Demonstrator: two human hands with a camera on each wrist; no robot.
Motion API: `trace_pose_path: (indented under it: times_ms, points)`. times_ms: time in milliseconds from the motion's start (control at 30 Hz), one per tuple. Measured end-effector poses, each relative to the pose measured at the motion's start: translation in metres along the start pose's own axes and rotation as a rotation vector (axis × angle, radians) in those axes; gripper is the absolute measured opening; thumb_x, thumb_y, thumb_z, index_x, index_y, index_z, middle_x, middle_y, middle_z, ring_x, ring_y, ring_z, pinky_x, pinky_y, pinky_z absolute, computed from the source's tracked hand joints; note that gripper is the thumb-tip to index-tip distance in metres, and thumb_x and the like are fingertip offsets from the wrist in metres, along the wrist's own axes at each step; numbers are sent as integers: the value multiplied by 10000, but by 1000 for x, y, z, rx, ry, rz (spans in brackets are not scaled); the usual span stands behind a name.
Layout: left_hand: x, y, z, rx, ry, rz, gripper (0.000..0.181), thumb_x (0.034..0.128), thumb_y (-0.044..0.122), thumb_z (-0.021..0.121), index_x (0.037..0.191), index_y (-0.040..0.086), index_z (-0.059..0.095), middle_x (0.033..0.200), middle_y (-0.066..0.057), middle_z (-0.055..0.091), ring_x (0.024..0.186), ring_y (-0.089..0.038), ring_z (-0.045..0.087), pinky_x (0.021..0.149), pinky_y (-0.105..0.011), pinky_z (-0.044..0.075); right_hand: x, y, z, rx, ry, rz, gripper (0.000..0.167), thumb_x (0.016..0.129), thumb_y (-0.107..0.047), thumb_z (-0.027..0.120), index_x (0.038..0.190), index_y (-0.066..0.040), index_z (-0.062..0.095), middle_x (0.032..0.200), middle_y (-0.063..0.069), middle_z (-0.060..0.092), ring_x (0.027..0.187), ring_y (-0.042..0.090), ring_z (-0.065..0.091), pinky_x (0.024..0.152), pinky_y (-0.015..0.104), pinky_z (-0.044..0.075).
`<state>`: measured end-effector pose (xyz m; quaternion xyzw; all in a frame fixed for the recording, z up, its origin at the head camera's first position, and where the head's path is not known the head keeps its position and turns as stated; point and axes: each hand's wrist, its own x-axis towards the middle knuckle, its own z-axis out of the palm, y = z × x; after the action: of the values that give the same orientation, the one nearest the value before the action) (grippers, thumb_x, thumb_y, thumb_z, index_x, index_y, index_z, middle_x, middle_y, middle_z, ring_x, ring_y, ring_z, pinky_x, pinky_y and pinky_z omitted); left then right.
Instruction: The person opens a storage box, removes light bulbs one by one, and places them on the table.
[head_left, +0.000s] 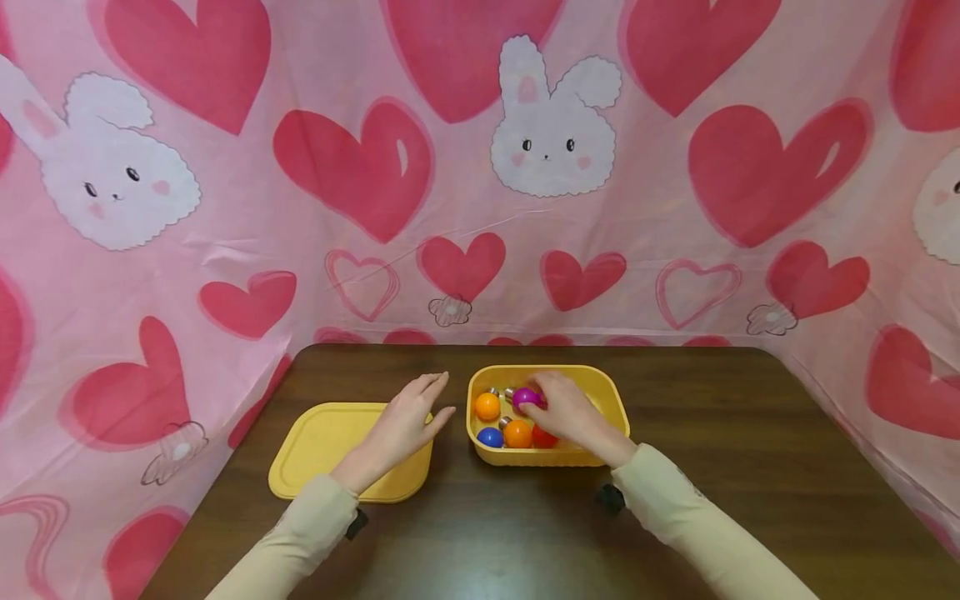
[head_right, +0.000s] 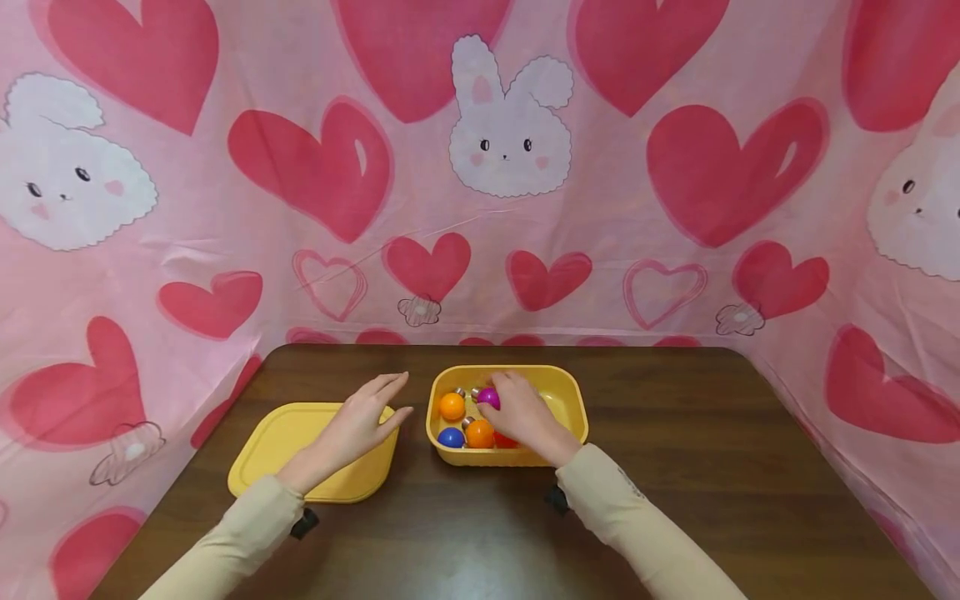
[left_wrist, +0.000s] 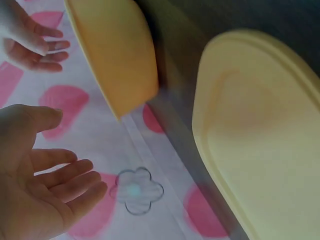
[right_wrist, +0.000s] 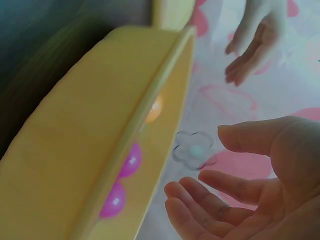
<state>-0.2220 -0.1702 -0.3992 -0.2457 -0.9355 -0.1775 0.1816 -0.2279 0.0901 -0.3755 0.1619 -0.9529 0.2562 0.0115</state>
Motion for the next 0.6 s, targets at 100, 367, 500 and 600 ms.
trace_pose_path:
  times_ms: [100, 367, 500, 600]
  points:
    - [1, 7, 5, -1, -36, 15, 589, 893, 264, 745, 1377, -13, 557, 1355, -204, 609, 1248, -354, 600, 1047, -474, 508, 3, 12, -4, -31, -12, 7, 397, 893, -205, 729, 1216, -7, 613, 1161, 192, 662, 1005, 293, 621, 923, 448, 585]
    - [1, 14, 17, 8, -55, 94, 597, 890, 281, 745, 1360, -41, 564, 1406, -225, 567, 1319, -381, 548, 1067, -496, 484, 11, 30, -13, -96, -57, -2, 408, 881, -188, 737, 1200, 35, 615, 1107, 209, 665, 933, 273, 605, 913, 441, 583]
    - [0, 17, 21, -10, -77, 116, 620, 894, 303, 738, 1371, -46, 550, 1419, -234, 554, 1334, -381, 536, 1077, -486, 476, 16, 38, -15, -116, -87, 10, 424, 880, -184, 739, 1217, 43, 618, 1130, 216, 658, 973, 296, 619, 955, 453, 567]
    - [0, 18, 24, -25, -101, 113, 651, 900, 335, 727, 1392, -42, 530, 1441, -231, 536, 1356, -377, 516, 1088, -482, 466, 19, 43, -16, -142, -103, -12, 421, 874, -176, 741, 1210, 51, 626, 1138, 224, 663, 1013, 326, 623, 987, 477, 545]
